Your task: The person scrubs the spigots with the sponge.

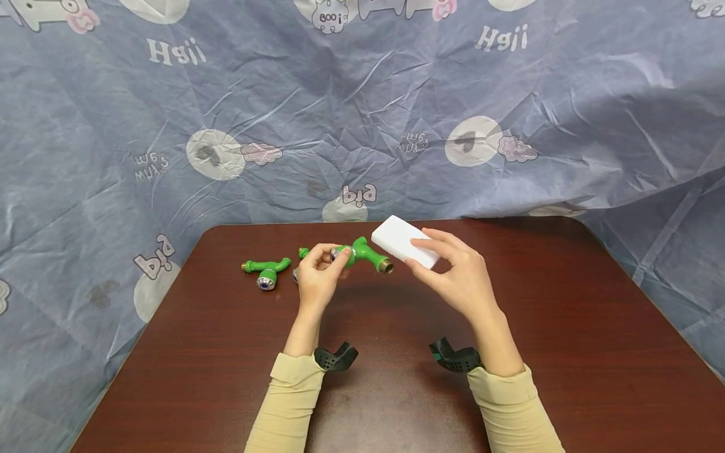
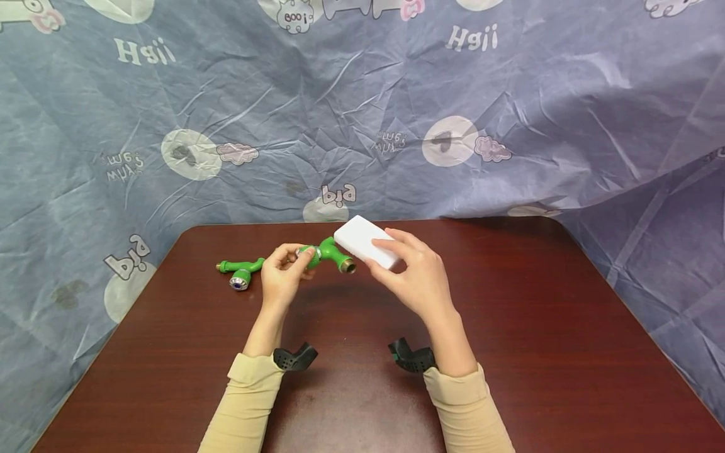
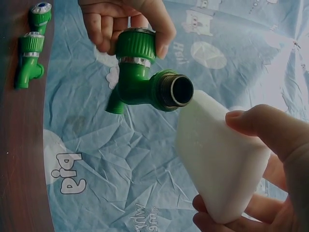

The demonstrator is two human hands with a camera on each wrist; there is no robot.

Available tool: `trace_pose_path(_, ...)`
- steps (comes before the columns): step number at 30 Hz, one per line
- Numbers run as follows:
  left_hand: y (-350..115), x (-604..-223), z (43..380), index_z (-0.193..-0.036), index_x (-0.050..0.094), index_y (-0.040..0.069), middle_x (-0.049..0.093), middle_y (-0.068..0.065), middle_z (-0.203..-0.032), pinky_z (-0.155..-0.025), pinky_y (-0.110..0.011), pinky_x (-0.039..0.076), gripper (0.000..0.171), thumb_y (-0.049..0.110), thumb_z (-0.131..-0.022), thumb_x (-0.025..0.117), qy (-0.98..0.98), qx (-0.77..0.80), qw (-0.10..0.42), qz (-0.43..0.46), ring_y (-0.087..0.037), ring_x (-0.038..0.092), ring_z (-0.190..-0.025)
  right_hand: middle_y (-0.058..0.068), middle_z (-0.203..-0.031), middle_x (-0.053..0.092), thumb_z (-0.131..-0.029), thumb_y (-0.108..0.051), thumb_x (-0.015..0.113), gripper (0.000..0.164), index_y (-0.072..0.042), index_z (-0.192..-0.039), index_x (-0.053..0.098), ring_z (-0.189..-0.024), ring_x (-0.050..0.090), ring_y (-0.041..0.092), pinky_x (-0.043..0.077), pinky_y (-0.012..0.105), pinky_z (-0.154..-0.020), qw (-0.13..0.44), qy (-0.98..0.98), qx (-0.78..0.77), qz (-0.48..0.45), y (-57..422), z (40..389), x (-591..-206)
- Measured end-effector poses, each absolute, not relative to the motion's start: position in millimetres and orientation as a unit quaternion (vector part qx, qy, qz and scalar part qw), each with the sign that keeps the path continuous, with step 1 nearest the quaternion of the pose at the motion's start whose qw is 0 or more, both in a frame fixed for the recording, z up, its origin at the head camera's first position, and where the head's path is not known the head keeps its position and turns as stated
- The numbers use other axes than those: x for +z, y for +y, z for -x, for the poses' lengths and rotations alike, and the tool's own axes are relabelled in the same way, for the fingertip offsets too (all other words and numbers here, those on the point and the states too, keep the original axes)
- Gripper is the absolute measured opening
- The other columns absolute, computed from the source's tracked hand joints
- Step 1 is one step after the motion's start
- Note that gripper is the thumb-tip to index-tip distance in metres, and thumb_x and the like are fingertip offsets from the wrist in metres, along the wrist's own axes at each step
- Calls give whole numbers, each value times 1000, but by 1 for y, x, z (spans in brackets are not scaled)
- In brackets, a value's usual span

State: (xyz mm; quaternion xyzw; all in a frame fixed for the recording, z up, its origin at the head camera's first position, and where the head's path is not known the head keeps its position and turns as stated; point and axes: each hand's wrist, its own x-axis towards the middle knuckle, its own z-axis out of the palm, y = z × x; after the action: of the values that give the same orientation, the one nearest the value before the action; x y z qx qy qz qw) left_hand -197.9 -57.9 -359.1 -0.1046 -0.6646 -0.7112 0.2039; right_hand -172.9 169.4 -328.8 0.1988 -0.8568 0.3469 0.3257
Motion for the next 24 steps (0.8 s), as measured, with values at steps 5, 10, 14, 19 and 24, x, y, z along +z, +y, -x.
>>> trace_pose_path(5,-59,-375,208,-79,67,0,55,-2,-58,-45,-29,51,19,17,-82,74,-703,-663,244,81,-20,54,-45,4,-117,64,-72,-23,80,31,-14,-102,74,-104,60,19,48,34,-79,306,-858,350,-216,168,172,-330)
trace_pose_path(10,-57,-386,215,-68,64,9,50,0,-53,-37,-18,29,27,30,-79,76,-736,-592,319,78,-5,39,-40,4,-121,62,-72,-22,79,31,-15,-103,74,-110,57,19,47,35,-83,282,-860,338,-259,167,173,-331)
trace_pose_path(14,-55,-387,215,-65,61,11,46,3,-51,-36,-20,24,30,34,-79,75,-745,-566,345,77,-7,34,-40,6,-121,62,-72,-20,79,30,-14,-101,74,-108,57,22,48,35,-76,268,-862,315,-295,165,174,-335)
trace_pose_path(19,-53,-387,215,-64,59,13,43,6,-49,-38,-24,25,30,35,-77,74,-755,-541,363,65,-5,34,-40,7,-121,61,-71,-19,79,30,-13,-101,74,-106,57,26,48,40,-77,282,-872,266,-298,163,177,-337)
trace_pose_path(24,-50,-388,215,-65,57,11,41,6,-49,-39,-25,26,31,35,-77,74,-757,-527,381,62,-4,33,-41,7,-120,62,-70,-17,78,30,-12,-99,74,-103,57,26,47,39,-75,308,-869,265,-283,163,178,-338)
